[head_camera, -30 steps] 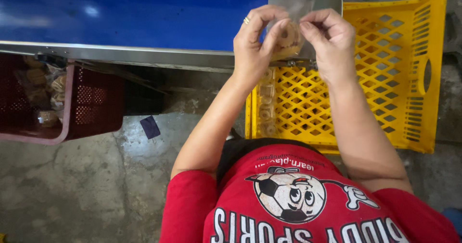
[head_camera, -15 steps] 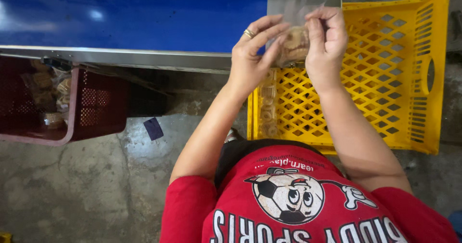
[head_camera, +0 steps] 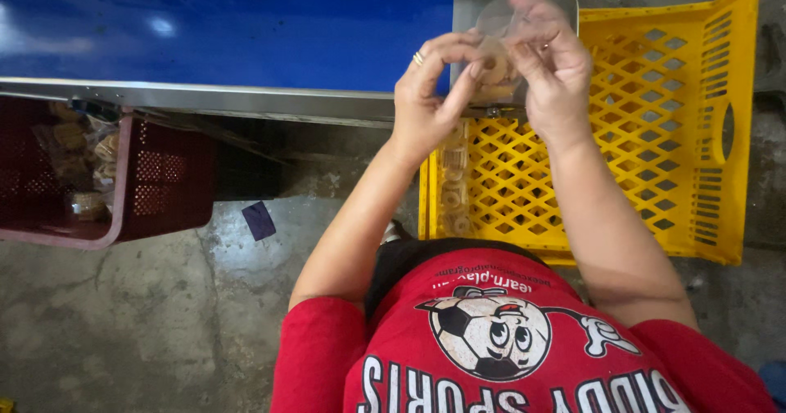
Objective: The person places stacks of ring-shaped cookies into plastic bags by hand at a workstation next to a conveyor belt.
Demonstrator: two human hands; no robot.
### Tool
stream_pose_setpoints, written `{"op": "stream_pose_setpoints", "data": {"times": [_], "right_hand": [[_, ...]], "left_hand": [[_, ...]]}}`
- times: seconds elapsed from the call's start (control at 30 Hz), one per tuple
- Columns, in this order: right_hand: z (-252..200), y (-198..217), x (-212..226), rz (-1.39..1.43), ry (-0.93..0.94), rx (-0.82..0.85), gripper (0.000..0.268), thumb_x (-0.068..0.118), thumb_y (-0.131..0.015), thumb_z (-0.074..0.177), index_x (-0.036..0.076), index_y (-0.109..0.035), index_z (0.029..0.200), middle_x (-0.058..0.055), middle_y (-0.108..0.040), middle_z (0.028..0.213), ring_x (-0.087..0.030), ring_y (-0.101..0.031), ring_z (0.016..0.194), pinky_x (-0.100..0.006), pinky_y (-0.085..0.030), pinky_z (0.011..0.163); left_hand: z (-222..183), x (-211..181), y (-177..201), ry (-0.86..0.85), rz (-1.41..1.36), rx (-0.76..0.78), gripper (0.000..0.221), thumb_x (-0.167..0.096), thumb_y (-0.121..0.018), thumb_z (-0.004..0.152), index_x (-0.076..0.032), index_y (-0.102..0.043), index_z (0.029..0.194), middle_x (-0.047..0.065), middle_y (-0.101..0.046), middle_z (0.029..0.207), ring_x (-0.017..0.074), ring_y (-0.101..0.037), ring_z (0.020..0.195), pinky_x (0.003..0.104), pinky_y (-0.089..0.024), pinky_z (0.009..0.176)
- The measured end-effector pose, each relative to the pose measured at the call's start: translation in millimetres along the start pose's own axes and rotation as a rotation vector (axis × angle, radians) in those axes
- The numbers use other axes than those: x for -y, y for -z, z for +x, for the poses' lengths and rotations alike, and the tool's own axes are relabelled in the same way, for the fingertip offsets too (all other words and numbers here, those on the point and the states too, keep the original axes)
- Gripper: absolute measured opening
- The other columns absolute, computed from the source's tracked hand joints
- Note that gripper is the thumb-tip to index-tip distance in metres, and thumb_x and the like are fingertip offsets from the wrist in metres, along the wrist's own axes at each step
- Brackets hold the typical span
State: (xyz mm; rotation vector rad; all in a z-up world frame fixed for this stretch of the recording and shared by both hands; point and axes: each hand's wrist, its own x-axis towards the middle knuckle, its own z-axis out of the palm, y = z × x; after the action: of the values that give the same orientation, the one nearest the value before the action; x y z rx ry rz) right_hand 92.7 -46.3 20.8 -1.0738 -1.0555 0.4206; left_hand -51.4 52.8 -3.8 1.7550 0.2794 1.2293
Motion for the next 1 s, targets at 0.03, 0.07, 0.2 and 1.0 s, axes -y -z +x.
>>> {"op": "stream_pose_setpoints", "data": {"times": [0.03,0.07,0.2,1.0], "right_hand": [[1.4,-0.3,0.9,0.124,-0.056,0.019,0.011,0.008,-0.068,0.099,0.014,-0.069,0.108,-0.001,-0.066,0.129,-0.009,-0.061,0.118,-0.023,-0.05,0.108],[1.1,0.1,0.6,0.125,-0.056,0.02,0.011,0.008,-0.068,0.099,0.014,-0.069,0.108,-0.001,-0.066,0.129,-0.009,-0.061,0.118,-0.023,-0.05,0.108],[-4.9,6.8,-13.3,0.183,-0.07,-0.003,0.007,0.004,-0.07,0.103,0.009,-0.069,0.107,-0.003,-0.069,0.117,-0.007,-0.061,0.107,-0.021,-0.049,0.1],[-16.8,-4.0,-10.2,-0.173,0.078,-0.14,0.012,-0.008,-0.06,0.112,0.003,-0.064,0.115,-0.005,-0.067,0.114,-0.013,-0.065,0.108,-0.023,-0.053,0.096]], "left_hand": [[2.6,0.2,1.6,-0.008,-0.002,0.027,0.011,-0.002,-0.074,0.097,-0.006,-0.071,0.107,0.009,-0.07,0.124,0.0201,-0.068,0.12,0.032,-0.054,0.107],[4.6,0.1,2.8,-0.008,-0.001,0.026,0.011,-0.002,-0.074,0.097,-0.006,-0.071,0.107,0.009,-0.07,0.124,0.0201,-0.068,0.12,0.032,-0.054,0.107],[12.7,-0.5,5.0,0.026,-0.059,0.054,0.01,-0.002,-0.074,0.098,-0.004,-0.07,0.107,0.01,-0.071,0.122,0.0187,-0.069,0.118,0.03,-0.054,0.104],[13.8,-4.3,-8.0,0.007,-0.022,0.005,0.019,0.009,-0.065,0.097,-0.006,-0.072,0.108,0.004,-0.072,0.113,0.0145,-0.07,0.105,0.026,-0.057,0.093]]}}
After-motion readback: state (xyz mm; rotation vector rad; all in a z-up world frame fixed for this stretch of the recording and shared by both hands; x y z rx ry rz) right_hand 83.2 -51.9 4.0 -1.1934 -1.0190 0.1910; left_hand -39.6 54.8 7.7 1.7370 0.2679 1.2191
